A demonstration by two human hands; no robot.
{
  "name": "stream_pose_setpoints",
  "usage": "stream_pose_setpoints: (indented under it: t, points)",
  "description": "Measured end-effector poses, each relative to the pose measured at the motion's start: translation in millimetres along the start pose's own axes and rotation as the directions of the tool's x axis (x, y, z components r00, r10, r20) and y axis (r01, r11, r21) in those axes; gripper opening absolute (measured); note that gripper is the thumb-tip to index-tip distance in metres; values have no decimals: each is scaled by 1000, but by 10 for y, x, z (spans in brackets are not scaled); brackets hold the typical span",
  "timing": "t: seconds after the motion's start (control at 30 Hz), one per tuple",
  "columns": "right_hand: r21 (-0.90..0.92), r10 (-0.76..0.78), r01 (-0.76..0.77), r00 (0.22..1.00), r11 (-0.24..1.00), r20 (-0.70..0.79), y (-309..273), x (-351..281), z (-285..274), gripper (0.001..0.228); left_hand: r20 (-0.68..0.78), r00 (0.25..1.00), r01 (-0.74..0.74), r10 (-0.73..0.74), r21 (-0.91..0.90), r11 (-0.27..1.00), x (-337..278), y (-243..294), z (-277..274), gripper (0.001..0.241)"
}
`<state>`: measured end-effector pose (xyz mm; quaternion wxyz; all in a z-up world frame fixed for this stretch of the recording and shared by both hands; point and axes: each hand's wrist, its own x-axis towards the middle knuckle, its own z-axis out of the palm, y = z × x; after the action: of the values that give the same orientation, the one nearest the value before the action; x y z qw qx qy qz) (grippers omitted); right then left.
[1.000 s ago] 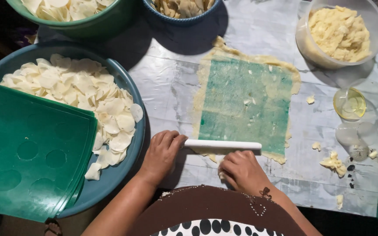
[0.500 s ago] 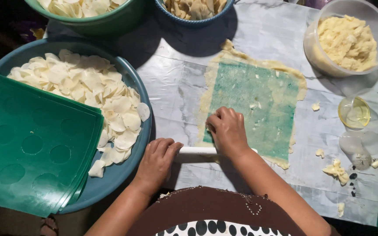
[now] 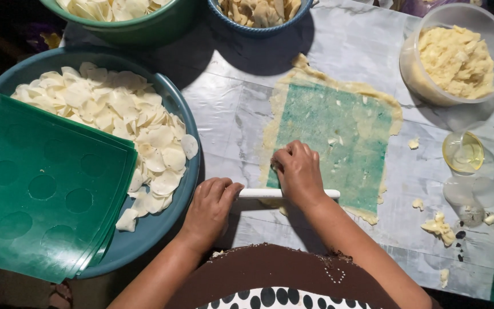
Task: Rolling out dough and cutting small circles using a circular cutter
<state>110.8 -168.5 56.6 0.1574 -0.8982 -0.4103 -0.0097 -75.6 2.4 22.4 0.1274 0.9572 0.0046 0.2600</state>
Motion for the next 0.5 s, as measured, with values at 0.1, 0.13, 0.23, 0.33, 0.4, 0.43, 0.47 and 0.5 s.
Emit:
stream_pose_setpoints:
  t: [0.1, 0.13, 0.23, 0.33, 0.4, 0.43, 0.47, 0.5]
  points:
    - [-28, -15, 15, 1000, 999, 25, 25, 15, 40, 20, -14, 1000, -14, 14, 11, 1000, 43, 19, -9, 25]
    - [-27, -14, 15, 1000, 1000, 22, 13, 4, 13, 20, -14, 1000, -16, 17, 13, 1000, 35, 20, -16, 25]
    - [-7, -12, 12, 999, 1000, 41, 10, -5, -54, 16, -16, 1000, -16, 16, 9, 1000, 38, 0, -7, 26]
    - [-18, -24, 25, 999, 1000, 42, 22, -27, -81, 18, -15, 1000, -18, 19, 20, 1000, 39, -9, 7, 26]
    - [-49, -11, 13, 999, 999, 39, 0, -21, -117, 27, -13, 1000, -9, 9, -19, 1000, 74, 2, -14, 27]
    - [-49, -12, 14, 999, 999, 39, -15, -28, -117, 27, -14, 1000, -9, 9, -19, 1000, 69, -1, -1, 27]
    - [-63, 2, -1, 1000, 998, 22, -27, -27, -118, 34, -21, 1000, -13, 13, 4, 1000, 72, -7, 15, 27]
    - [-77, 16, -16, 1000, 997, 5, -39, -26, -119, 41, -28, 999, -16, 17, 27, 999, 76, -13, 31, 28]
